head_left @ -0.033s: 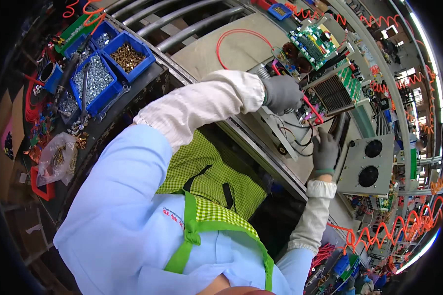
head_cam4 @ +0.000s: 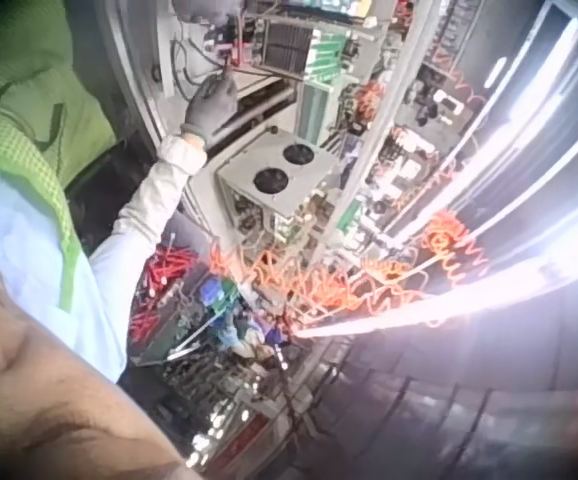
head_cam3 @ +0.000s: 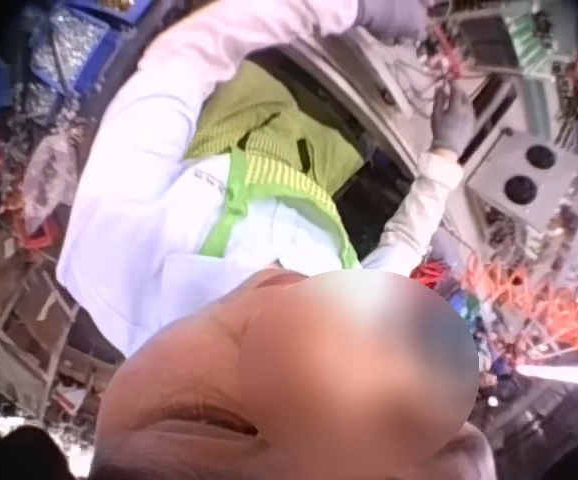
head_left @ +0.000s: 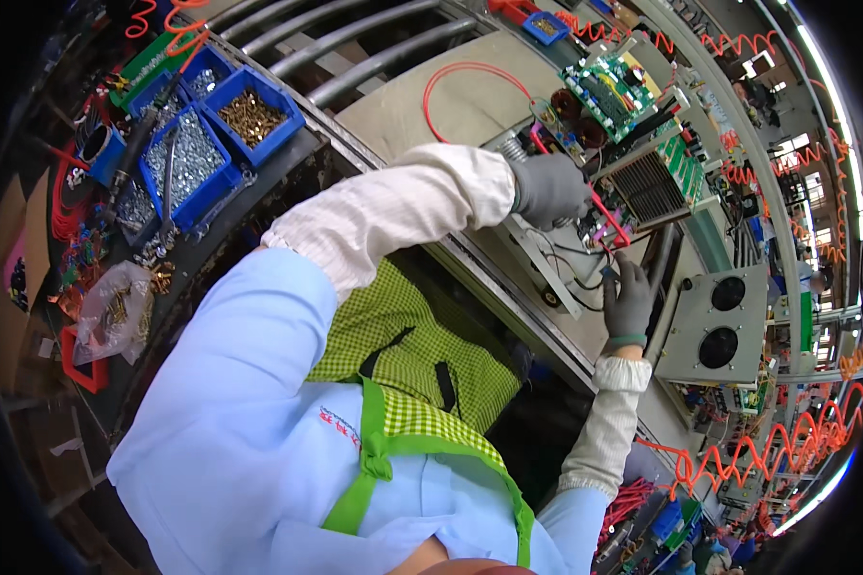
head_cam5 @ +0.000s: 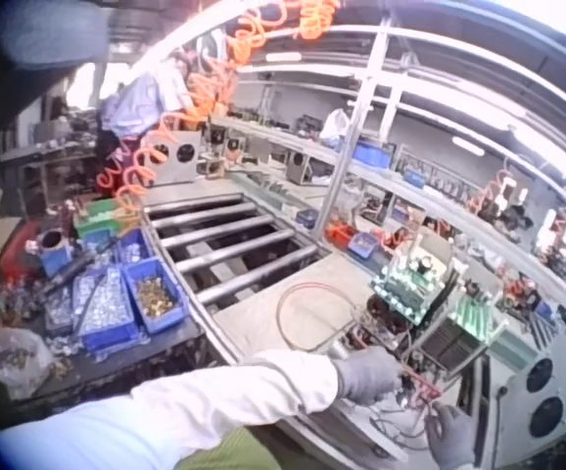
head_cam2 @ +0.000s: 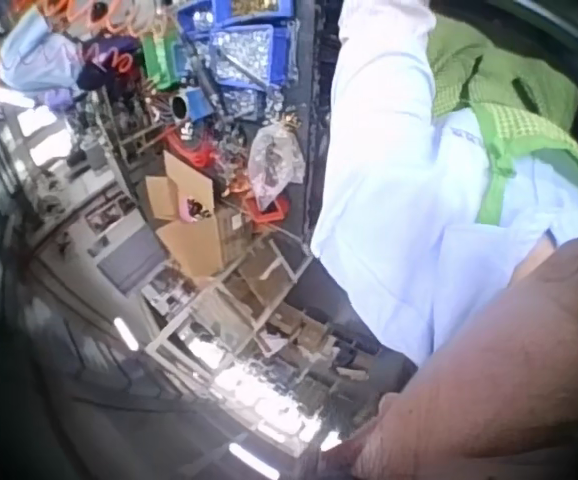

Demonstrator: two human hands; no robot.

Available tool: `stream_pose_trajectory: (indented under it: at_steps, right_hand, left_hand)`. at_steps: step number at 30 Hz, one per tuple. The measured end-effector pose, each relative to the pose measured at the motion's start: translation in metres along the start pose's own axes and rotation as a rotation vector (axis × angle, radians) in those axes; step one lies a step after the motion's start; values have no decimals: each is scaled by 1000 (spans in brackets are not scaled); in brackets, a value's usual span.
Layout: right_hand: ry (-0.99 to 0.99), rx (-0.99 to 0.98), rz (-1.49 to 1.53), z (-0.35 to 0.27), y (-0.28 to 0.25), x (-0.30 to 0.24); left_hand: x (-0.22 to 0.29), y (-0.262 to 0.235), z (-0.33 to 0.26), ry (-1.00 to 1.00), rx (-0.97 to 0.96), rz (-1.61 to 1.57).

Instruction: The person assembles an electronic device on a workbench, using a power drill to fasten components and a wrench to tighten nuts. They handle various wires, circuit boards, and small hardware parts, organizing them into bins and attaching them to the device.

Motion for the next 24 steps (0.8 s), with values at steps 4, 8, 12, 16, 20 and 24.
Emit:
stream_pose_trajectory:
  at_steps: [4,8,12,16,20,24]
  right_hand:
    - [157,60,295,-8,-7,-15]
    - [196,95,356,-14,-22,-31]
    - [226,214,442,-16,-38,-58]
    - [287,368,554,-19,-49,-90]
    - [241,380,649,-20,-46,-111]
    - [208,239,659,-19,-34,-116]
  left_hand:
    - [6,-2,-6,2,81,37]
    - [11,-10,-13,13,129,41]
    - [30,-29,-31,-73,586,-362]
    - [69,12,-35,-455,538,-2011]
    - [101,56,-30,-273,665,-1804]
    - [106,41,-43,-339,625,-800]
Point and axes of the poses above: each hand's wrist, its own z-axis towards the middle knuckle, its own y-axis out of the palm, x = y × z, the point moved 3 cm from there along z, towards the middle knuckle, and after that the axes turned 3 degrees about y, right-handed, at the moved point
